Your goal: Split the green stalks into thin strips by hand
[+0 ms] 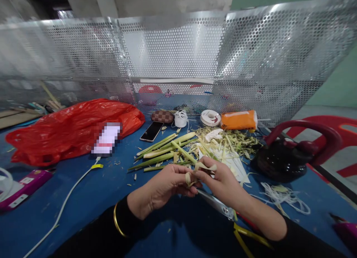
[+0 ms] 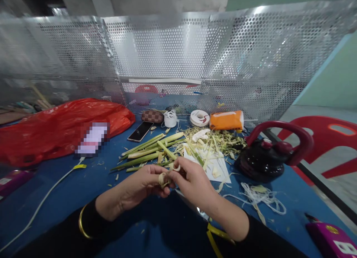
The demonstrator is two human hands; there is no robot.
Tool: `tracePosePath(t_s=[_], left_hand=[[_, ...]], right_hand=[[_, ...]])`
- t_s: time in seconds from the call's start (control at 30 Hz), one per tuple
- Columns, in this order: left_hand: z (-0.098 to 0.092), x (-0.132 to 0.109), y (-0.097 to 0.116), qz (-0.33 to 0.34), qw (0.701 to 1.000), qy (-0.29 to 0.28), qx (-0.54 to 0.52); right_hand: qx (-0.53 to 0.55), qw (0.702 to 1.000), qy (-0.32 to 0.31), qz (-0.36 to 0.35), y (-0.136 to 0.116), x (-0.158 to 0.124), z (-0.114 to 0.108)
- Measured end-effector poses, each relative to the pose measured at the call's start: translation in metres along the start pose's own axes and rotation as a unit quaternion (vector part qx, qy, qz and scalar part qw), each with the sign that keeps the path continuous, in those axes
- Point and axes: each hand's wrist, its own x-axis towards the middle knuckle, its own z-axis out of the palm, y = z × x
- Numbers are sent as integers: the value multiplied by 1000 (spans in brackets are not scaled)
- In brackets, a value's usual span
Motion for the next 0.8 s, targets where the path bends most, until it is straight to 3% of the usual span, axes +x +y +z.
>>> tracePosePath(t_s=[0.23,0.5,0.63,0.73,0.8], left_hand=[[-2,-1,2,-8,1000,-26,16],[4,0,1,38,998,49,22],[3,-1,5,41,997,69,-9],[0,2,3,25,999,42,-20],[-2,4,1,22,999,31,-22]], right_hand=[[65,996,-17,50,-1,3,-1],[-20,1000,2,16,-1,1,-5],[27,996,-84,-15,-13,1,-27],[123,978,-167,15,-18,2,-37],[168,970,-173,32,-17,3,-36]])
